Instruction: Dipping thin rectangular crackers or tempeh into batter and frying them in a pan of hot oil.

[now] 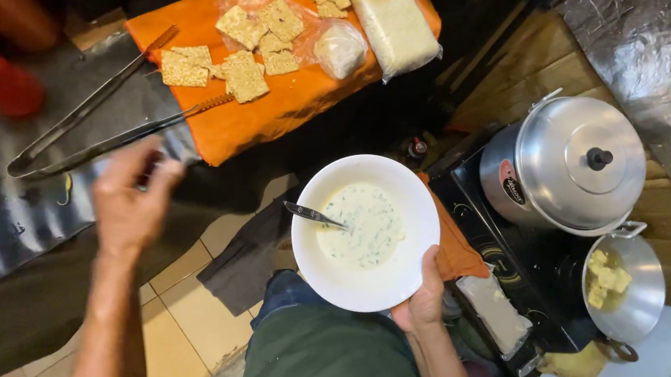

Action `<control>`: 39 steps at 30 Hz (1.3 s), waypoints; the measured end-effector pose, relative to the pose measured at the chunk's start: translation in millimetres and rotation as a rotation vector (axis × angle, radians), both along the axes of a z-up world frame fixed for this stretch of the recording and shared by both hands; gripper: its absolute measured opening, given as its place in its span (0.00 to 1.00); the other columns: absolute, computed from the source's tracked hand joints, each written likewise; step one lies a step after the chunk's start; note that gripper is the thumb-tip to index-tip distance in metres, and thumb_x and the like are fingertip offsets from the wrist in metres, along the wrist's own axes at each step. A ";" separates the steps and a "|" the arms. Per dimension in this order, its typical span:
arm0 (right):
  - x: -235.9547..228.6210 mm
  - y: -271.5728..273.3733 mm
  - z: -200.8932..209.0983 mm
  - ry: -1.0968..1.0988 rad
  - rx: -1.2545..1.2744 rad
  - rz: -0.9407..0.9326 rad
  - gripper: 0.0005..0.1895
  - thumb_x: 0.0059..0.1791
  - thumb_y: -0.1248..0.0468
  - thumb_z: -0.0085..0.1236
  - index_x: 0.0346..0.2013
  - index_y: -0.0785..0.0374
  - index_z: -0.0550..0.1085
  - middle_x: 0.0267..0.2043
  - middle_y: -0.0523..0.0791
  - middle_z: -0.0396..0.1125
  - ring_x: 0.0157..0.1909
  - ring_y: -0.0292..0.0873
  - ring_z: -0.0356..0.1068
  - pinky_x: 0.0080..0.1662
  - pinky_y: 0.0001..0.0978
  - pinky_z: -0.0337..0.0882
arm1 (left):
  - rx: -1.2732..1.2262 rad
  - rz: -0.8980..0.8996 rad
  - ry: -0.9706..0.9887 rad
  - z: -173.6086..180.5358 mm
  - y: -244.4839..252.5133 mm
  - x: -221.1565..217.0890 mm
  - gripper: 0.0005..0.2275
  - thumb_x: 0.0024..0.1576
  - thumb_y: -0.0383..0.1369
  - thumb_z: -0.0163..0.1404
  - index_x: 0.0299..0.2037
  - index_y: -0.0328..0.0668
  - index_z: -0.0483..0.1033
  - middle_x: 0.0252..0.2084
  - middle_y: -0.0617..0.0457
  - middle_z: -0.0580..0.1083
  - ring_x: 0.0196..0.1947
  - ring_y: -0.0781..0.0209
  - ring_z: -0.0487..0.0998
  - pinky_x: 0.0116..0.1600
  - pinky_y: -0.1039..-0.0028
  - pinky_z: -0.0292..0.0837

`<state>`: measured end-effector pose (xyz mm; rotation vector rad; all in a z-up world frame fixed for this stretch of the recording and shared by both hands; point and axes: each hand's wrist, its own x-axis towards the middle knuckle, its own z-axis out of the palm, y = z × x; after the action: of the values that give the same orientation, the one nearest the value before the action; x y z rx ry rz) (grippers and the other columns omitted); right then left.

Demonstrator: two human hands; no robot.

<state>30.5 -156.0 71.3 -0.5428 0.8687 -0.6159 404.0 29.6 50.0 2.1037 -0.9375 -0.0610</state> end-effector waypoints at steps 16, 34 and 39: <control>-3.3 -0.2 -15.0 0.047 -0.005 0.007 0.44 0.52 0.39 0.43 0.73 0.65 0.54 0.74 0.52 0.56 0.73 0.52 0.57 0.69 0.47 0.57 | 0.129 -0.353 0.284 75.1 -75.8 -126.9 0.06 0.50 0.27 0.58 0.35 0.34 0.82 0.32 0.39 0.77 0.32 0.42 0.81 0.38 0.59 0.76; 25.2 -10.2 0.8 -0.016 -0.023 0.065 0.47 0.50 0.35 0.44 0.73 0.64 0.53 0.74 0.51 0.56 0.73 0.53 0.58 0.69 0.48 0.59 | 0.366 -0.468 -0.015 83.0 -102.0 -126.8 0.05 0.44 0.25 0.55 0.30 0.36 0.79 0.34 0.42 0.75 0.34 0.39 0.79 0.37 0.53 0.74; 24.2 -12.6 0.8 -0.063 -0.007 0.063 0.47 0.51 0.35 0.44 0.73 0.65 0.54 0.74 0.52 0.55 0.72 0.54 0.57 0.68 0.49 0.59 | 0.316 -0.543 -0.057 90.4 -104.0 -118.1 0.05 0.47 0.25 0.55 0.33 0.37 0.80 0.34 0.43 0.75 0.33 0.41 0.79 0.35 0.54 0.75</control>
<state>54.7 -168.7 72.1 -0.5522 0.7877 -0.5761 285.9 -74.4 140.4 2.0728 -1.5975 -0.4545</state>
